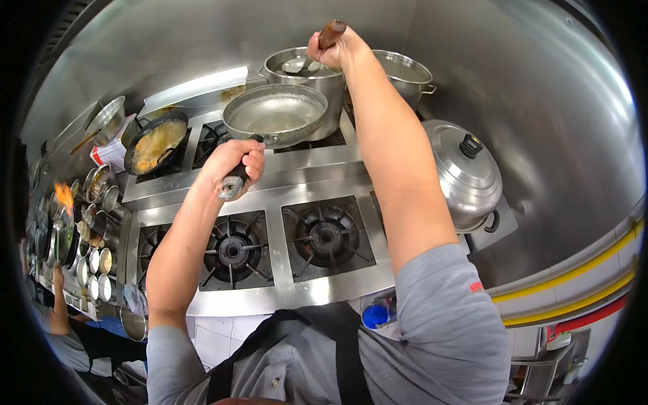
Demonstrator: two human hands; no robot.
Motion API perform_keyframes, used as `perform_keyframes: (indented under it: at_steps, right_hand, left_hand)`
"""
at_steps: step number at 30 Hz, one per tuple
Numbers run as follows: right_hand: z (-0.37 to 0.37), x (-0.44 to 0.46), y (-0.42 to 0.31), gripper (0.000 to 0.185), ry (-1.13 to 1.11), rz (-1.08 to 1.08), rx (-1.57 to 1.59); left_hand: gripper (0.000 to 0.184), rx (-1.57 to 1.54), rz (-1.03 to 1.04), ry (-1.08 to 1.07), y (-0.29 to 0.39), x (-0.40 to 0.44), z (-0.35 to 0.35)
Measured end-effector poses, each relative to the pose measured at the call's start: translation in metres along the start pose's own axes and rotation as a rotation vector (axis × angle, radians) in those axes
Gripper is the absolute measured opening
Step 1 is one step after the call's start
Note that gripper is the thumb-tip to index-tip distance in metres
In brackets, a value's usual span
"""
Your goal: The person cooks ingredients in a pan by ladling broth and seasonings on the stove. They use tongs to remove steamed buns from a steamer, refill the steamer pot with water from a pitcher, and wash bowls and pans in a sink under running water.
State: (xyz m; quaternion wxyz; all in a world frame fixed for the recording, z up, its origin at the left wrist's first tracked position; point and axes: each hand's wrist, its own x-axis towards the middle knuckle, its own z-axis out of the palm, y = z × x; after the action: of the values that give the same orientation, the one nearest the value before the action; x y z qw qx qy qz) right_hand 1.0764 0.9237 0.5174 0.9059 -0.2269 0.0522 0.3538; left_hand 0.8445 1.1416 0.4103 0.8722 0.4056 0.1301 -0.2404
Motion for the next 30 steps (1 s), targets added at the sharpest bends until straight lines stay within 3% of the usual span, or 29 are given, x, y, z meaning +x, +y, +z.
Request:
perform_keyframes:
  at_steps: [3,5,8,15,19,21,23,25,26,30]
  right_hand:
    - [0.010,-0.026,0.007,0.023,-0.029,0.051,-0.017]
    - [0.021,-0.064,0.036,0.018,-0.121,-0.122,-0.157]
    - [0.018,-0.077,0.026,0.015,-0.068,-0.032,-0.254]
    - [0.008,-0.150,0.083,0.017,-0.091,-0.020,-0.356]
    - [-0.010,-0.163,0.112,0.018,0.036,0.075,-0.409]
    - [-0.009,-0.178,0.130,0.014,0.219,-0.091,-0.940]
    - [-0.008,-0.186,0.143,0.012,0.291,-0.201,-1.081]
    - [-0.001,-0.200,0.147,0.030,0.362,-0.282,-1.538]
    - [-0.005,-0.193,0.135,0.053,0.353,-0.221,-1.642]
    - [0.019,-0.191,0.113,0.055,0.427,-0.305,-1.833]
  left_hand:
    - [0.016,-0.051,-0.040,-0.035,0.007,0.000,-0.001]
    - [0.017,-0.059,-0.045,-0.026,0.012,-0.003,-0.001]
    - [0.017,-0.063,-0.074,-0.049,0.021,-0.008,0.002]
    - [0.018,-0.053,-0.021,-0.038,0.039,-0.017,0.006]
    - [0.018,-0.038,0.001,-0.018,0.036,-0.020,0.009]
    - [0.018,-0.019,0.014,-0.018,0.032,-0.020,0.009]
    - [0.015,-0.019,0.007,-0.004,0.032,-0.020,0.007]
    - [0.014,-0.015,0.004,-0.001,0.032,-0.021,0.003]
    - [0.013,-0.012,-0.002,-0.003,0.032,-0.021,0.002]
    - [0.012,-0.006,-0.031,-0.009,0.035,-0.020,-0.003]
